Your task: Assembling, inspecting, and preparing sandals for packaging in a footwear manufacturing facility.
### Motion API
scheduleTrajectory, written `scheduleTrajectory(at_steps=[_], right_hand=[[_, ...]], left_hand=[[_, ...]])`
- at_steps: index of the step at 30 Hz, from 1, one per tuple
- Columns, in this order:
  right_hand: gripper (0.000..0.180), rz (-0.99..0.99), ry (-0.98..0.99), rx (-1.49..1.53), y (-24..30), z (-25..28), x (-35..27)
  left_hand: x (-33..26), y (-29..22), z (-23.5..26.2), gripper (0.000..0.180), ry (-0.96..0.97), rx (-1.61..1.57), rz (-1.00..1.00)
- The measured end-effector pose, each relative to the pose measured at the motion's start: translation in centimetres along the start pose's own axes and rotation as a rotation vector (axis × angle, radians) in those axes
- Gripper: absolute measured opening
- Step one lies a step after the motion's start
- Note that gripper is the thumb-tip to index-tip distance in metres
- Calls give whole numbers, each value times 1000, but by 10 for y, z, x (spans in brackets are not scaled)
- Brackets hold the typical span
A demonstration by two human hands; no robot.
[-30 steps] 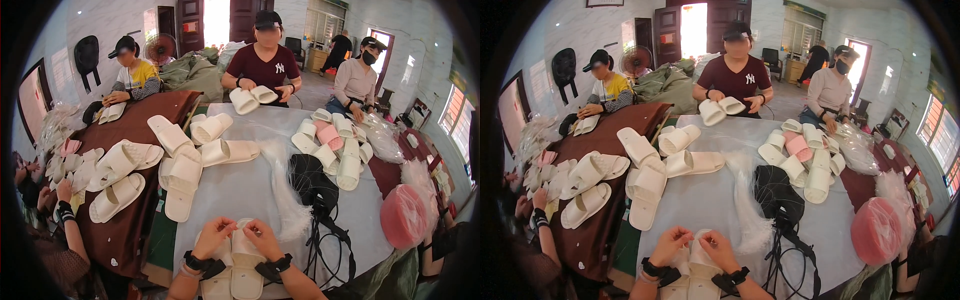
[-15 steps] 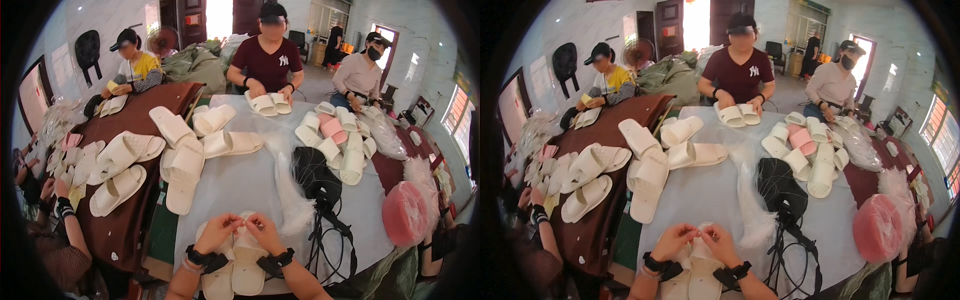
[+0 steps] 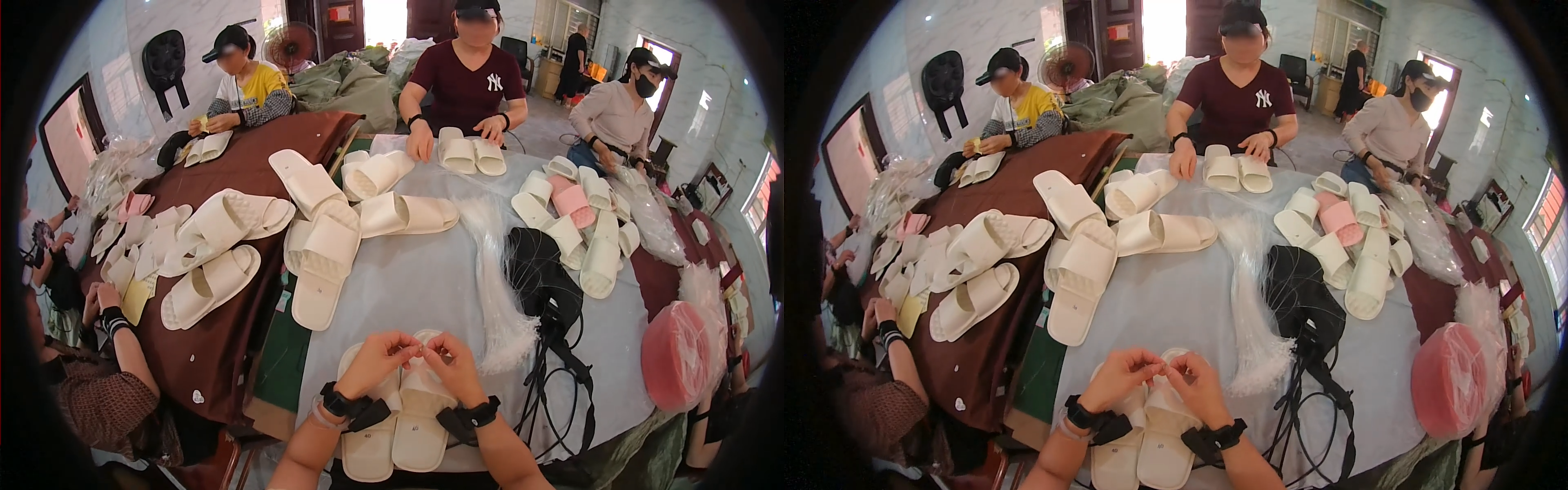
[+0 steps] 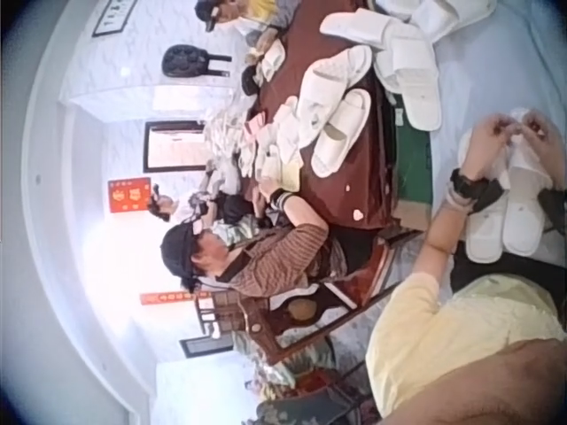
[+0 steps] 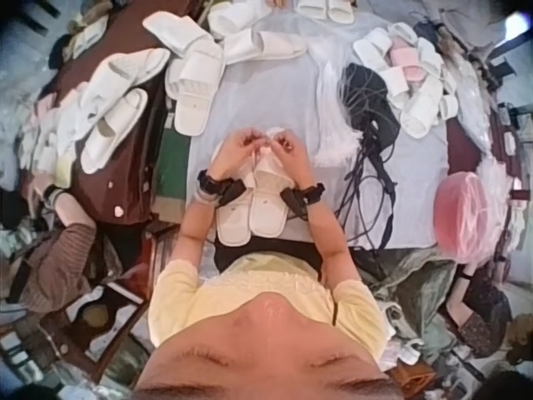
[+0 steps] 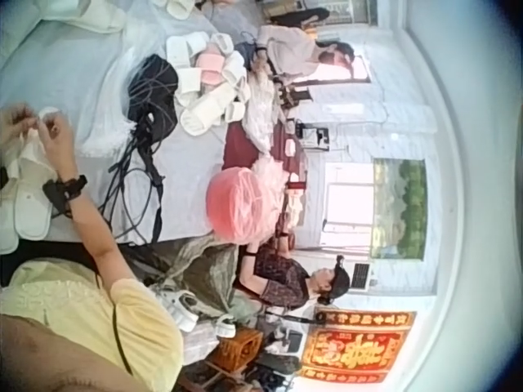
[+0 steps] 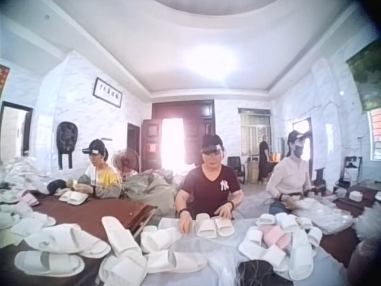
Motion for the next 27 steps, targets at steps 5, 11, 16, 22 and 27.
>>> scheduleTrajectory(at_steps=[5, 11, 16, 22, 27], right_hand=[[9, 20, -23, -40, -2, 2, -2], [10, -5, -64, 28, -5, 2, -3], [11, 16, -59, 22, -2, 2, 0], [9, 45, -59, -36, -3, 1, 1], [9, 46, -52, -32, -3, 2, -1]], left_hand=[[-1, 1, -2, 19, 10, 20, 13], [0, 5, 2, 20, -74, -113, 25], [1, 3, -2, 22, -10, -45, -2], [-2, -3, -1, 22, -9, 66, 18], [-1, 2, 1, 20, -55, -11, 11]])
Point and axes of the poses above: each hand's wrist, its own x-axis towards the middle knuckle, its own z-axis out of the back of the hand, y = z × x, the point moved 4 cm from there along x, towards the middle knuckle, and after that the axes turned 14 degrees about x, right-handed, at the moved point
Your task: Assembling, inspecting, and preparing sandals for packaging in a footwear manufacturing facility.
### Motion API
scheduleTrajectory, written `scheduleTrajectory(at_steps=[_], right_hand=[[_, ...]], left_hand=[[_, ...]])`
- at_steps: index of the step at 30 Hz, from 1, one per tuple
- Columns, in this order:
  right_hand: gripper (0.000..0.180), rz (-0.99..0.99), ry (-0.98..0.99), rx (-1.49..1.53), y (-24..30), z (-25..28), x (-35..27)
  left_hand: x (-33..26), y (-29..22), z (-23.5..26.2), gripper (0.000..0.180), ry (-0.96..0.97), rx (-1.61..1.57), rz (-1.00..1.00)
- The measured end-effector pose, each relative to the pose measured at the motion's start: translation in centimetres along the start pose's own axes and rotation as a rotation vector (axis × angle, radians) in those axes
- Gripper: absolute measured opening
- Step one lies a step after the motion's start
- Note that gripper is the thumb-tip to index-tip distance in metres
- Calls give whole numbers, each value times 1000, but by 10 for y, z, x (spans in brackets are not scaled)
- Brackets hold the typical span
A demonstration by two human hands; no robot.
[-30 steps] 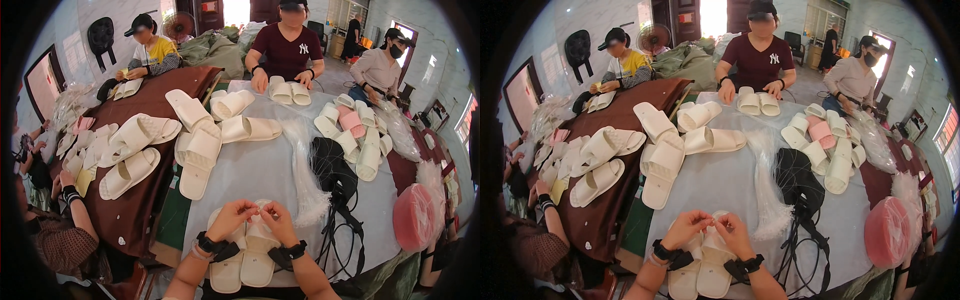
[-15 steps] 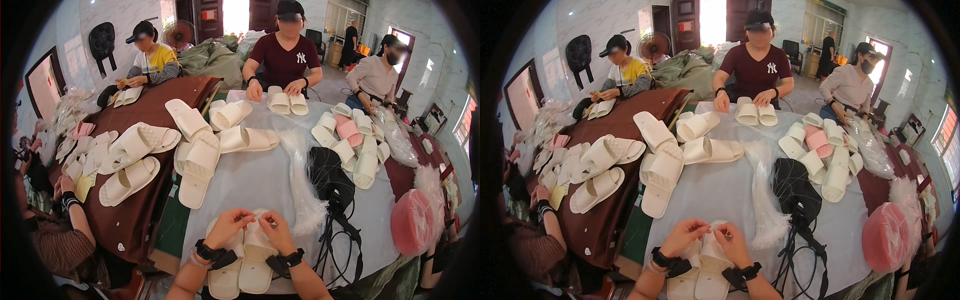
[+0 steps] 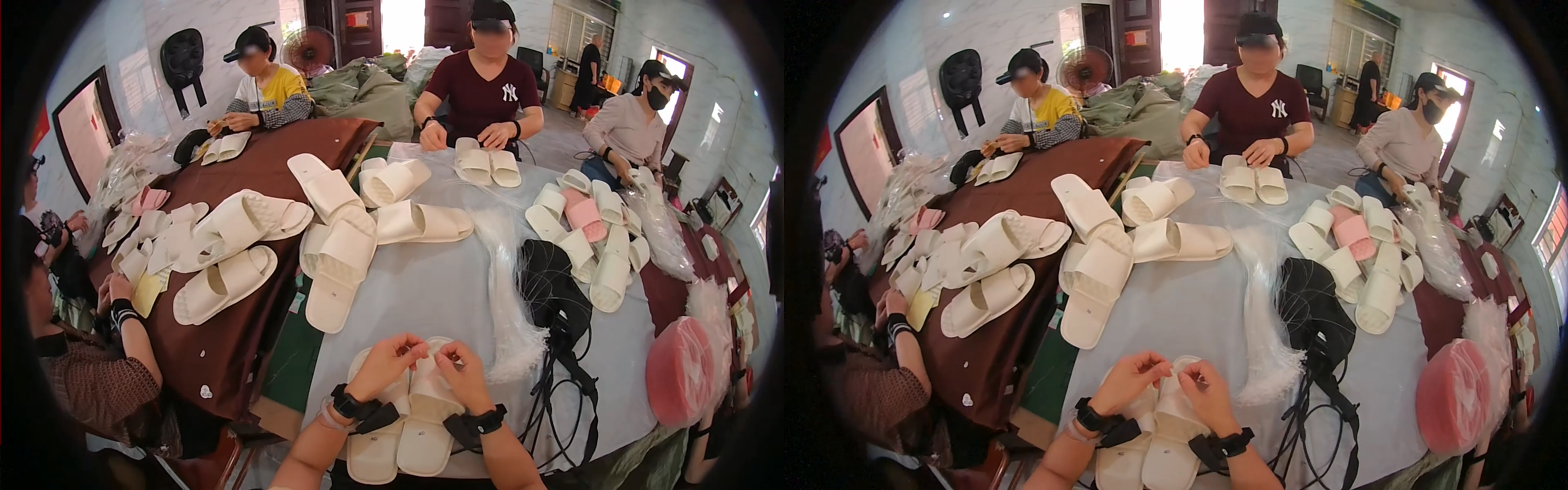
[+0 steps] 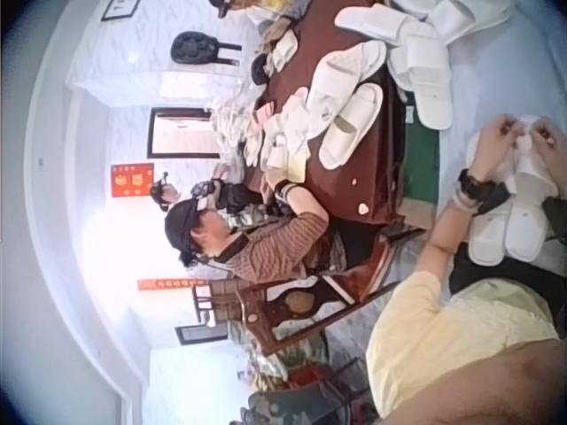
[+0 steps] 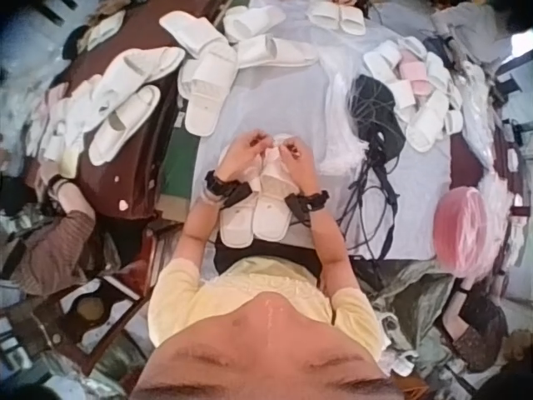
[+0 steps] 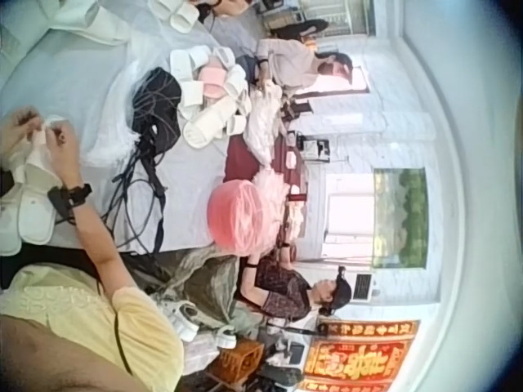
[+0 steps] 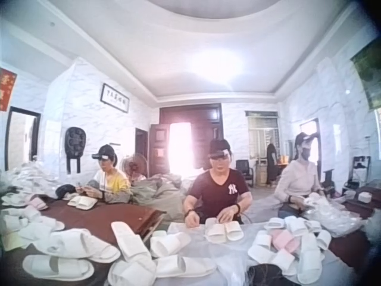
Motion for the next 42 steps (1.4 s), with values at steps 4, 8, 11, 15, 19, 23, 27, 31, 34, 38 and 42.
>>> scheduleTrajectory(at_steps=[4, 8, 11, 15, 19, 23, 27, 31, 34, 38, 42], right_hand=[[9, -3, 1, 3, 1, -1, 1], [8, 25, 4, -28, 5, -1, 0], [9, -2, 9, -4, 3, 0, 1], [9, 31, 31, -45, 5, -1, 2], [10, 3, 19, -39, 6, -1, 0], [10, 6, 23, -40, 8, -1, 1], [10, 0, 20, -25, 4, -1, 1], [9, -14, 26, -39, -1, 1, 1], [9, -5, 31, -37, 3, 1, 1], [10, -55, -22, 40, -3, 0, 0], [9, -66, 48, 23, -8, 0, 1]], left_hand=[[-1, -4, 3, 19, -4, 62, -46], [1, 4, -6, 18, 44, -2, -9], [2, 3, -1, 17, -38, -54, -28], [1, 2, -1, 18, 25, 48, -38], [0, 1, -2, 19, 10, 20, -21], [-1, -2, -2, 18, 32, 23, -27], [-1, -2, -1, 18, 15, 66, -6], [1, 1, 3, 18, -55, -28, -19], [2, 5, -7, 18, 80, 6, -4], [0, -2, -1, 16, 2, 43, 19], [1, 3, -1, 15, -16, 20, -1]])
Point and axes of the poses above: each hand's wrist, its own x-axis towards the middle knuckle, its own z-axis out of the back of the hand, y = z × x, the point moved 4 cm from there along x, towards the middle knuckle, and after that the axes turned 14 degrees about x, right-handed, at the moved point
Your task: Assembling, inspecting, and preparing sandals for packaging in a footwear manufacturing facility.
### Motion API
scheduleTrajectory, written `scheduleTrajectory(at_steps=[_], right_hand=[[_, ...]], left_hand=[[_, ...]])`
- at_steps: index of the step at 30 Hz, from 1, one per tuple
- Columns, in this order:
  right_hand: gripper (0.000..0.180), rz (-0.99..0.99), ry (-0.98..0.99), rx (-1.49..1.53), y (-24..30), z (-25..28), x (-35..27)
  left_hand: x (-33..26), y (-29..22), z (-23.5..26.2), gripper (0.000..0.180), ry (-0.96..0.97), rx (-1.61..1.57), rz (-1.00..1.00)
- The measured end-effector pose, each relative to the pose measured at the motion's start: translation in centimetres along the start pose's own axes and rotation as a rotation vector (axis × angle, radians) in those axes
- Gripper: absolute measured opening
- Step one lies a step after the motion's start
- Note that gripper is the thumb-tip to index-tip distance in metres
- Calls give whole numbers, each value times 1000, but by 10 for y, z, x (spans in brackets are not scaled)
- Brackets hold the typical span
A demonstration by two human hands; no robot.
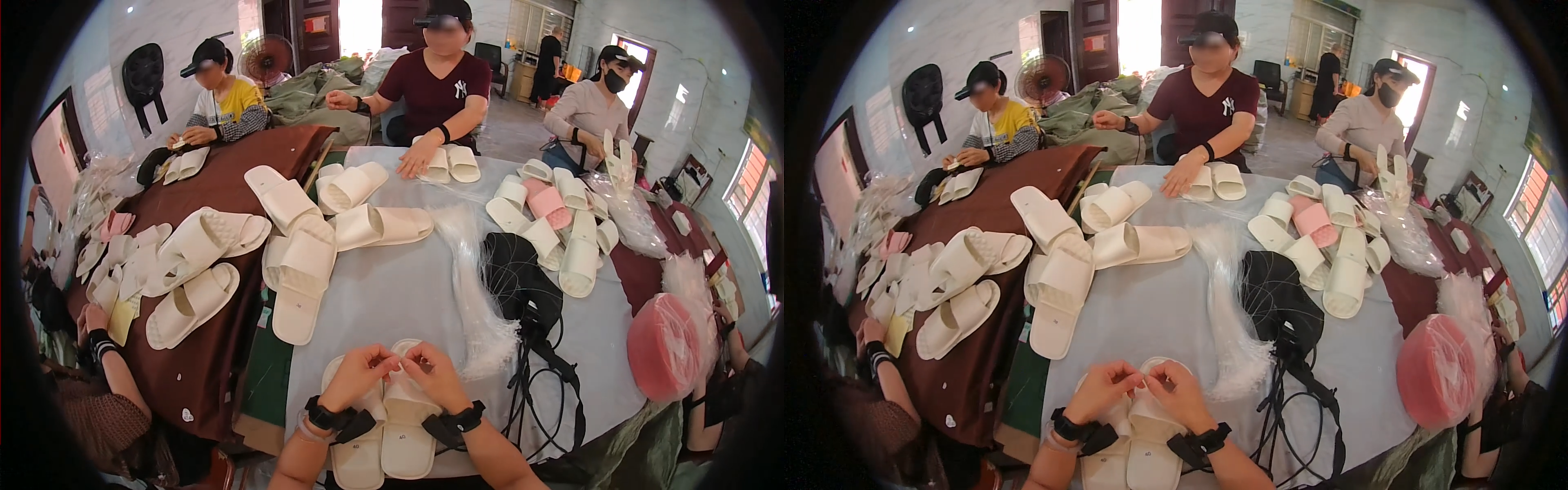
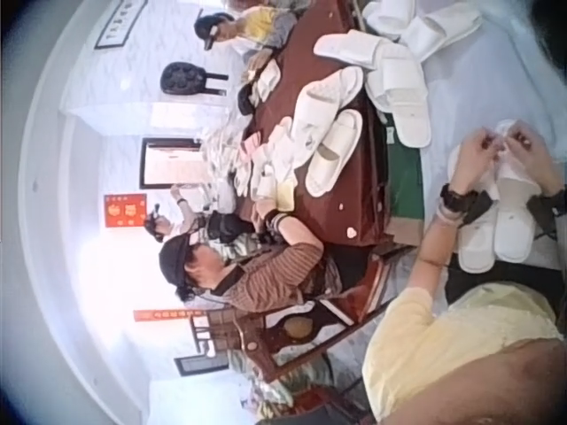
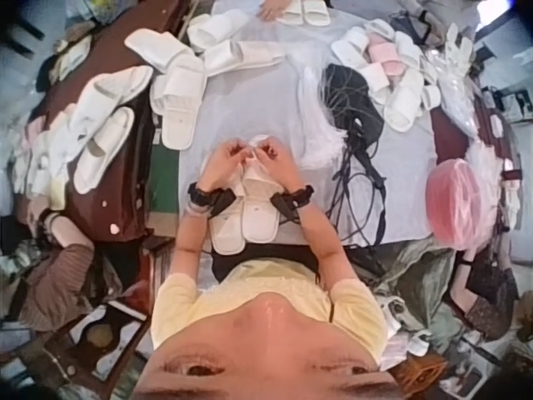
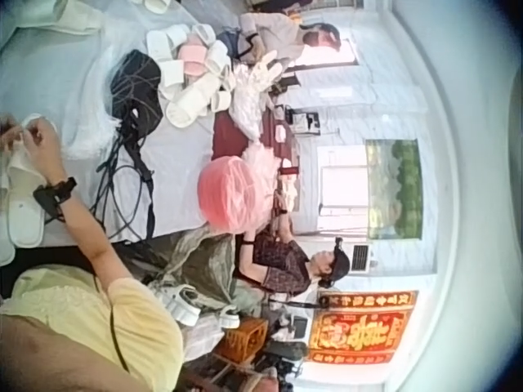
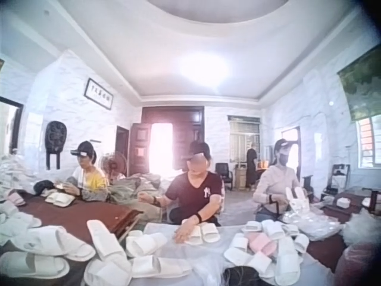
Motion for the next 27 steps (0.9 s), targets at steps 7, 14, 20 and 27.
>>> scheduleTrajectory(at_steps=[7, 14, 20, 27], right_hand=[[9, 53, 20, -53, 1, 1, 0], [13, 48, 2, -14, 3, -1, -1], [13, 60, 7, -23, 5, -1, 0], [12, 19, -30, 26, 0, -1, -2]], left_hand=[[0, 0, 2, 17, -12, -54, -15], [-1, 3, -1, 16, -13, 12, 31], [-2, 4, -4, 17, 95, -17, 36], [-2, -2, 4, 18, -46, -64, 28]])
Point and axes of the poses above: each hand's wrist, its own x-axis towards the middle knuckle, its own z-axis out of the back of the hand, y = z × x, the point moved 4 cm from there along x, towards the middle knuckle, and after that the axes turned 14 degrees about x, right-handed, at the moved point
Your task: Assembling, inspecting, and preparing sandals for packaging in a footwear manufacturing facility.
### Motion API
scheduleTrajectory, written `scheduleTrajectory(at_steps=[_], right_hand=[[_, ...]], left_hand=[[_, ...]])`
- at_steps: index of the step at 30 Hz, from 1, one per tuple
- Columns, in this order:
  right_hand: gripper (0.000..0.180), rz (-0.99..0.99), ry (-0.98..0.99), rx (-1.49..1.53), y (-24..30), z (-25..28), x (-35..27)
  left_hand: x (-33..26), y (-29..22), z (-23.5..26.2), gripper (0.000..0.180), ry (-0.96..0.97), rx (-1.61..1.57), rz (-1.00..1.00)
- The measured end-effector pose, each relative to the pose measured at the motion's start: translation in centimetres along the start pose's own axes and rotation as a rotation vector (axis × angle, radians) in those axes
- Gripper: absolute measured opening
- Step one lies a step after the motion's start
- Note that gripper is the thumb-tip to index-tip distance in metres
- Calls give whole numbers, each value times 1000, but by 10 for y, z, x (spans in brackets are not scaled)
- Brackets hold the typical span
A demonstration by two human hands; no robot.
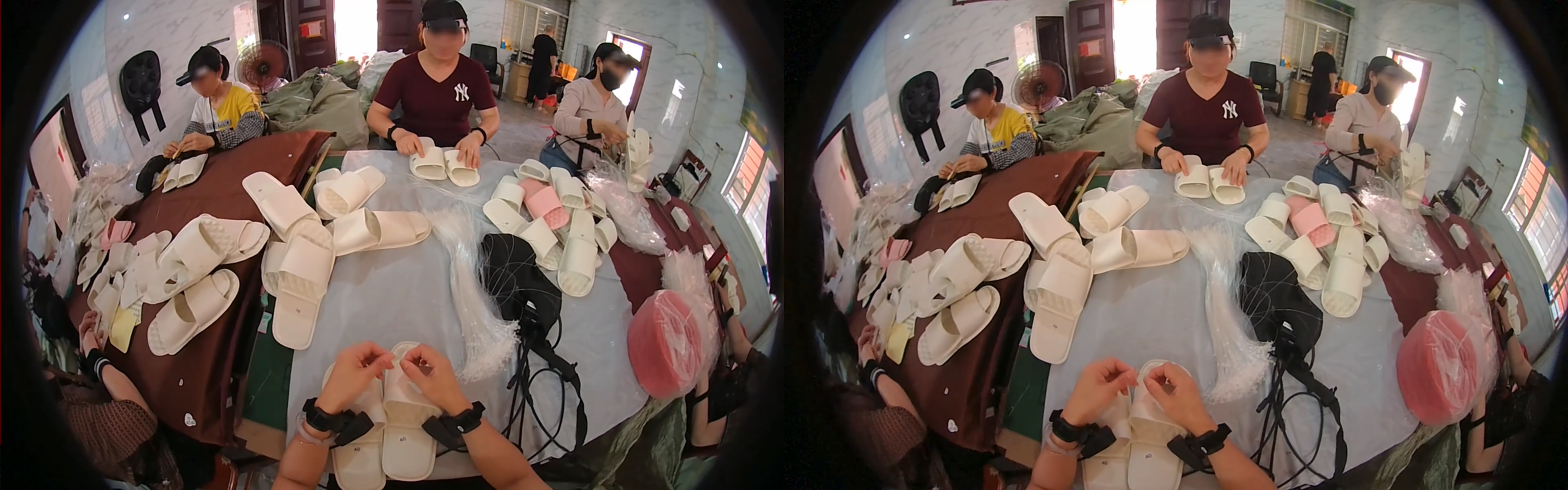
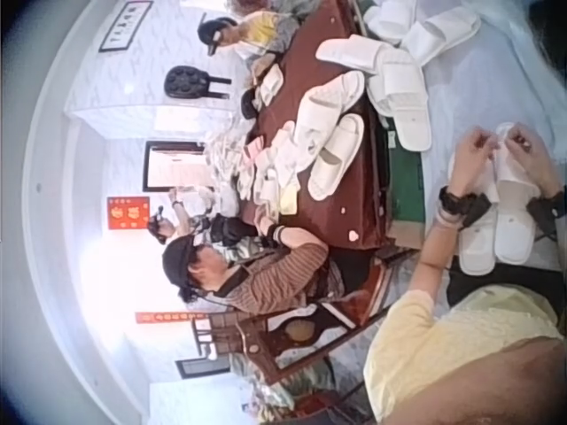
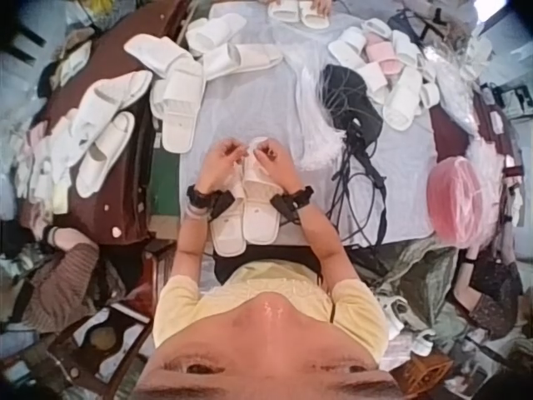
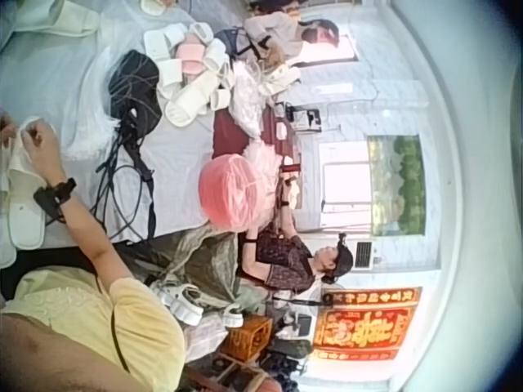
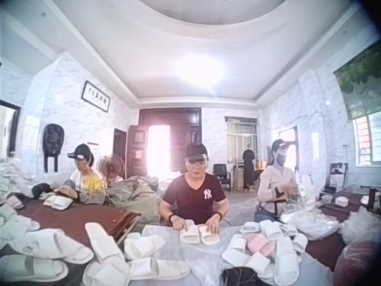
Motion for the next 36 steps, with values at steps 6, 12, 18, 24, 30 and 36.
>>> scheduleTrajectory(at_steps=[6, 12, 18, 24, 30, 36], right_hand=[[12, 7, 14, -34, 1, 1, 1], [9, 5, 59, -39, 0, 0, 1], [9, 28, 43, -40, 0, 1, 1], [9, 11, 52, -35, 1, 1, 1], [9, 21, 44, -42, 4, 0, 1], [10, 25, 21, -38, 0, 2, 1]], left_hand=[[1, 3, -5, 18, 92, 161, -30], [0, 1, -7, 18, 155, 156, -13], [2, 2, -1, 18, 7, 42, -2], [1, 6, -8, 19, 138, 127, -31], [1, 4, -6, 17, 166, 152, 6], [1, -2, -4, 18, 92, 110, 54]])
Point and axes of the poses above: each hand's wrist, its own x-axis towards the middle knuckle, its own z-axis out of the back of the hand, y = z × x, the point moved 4 cm from there along x, towards the middle knuckle, and after that the axes turned 14 degrees about x, right-handed, at the moved point
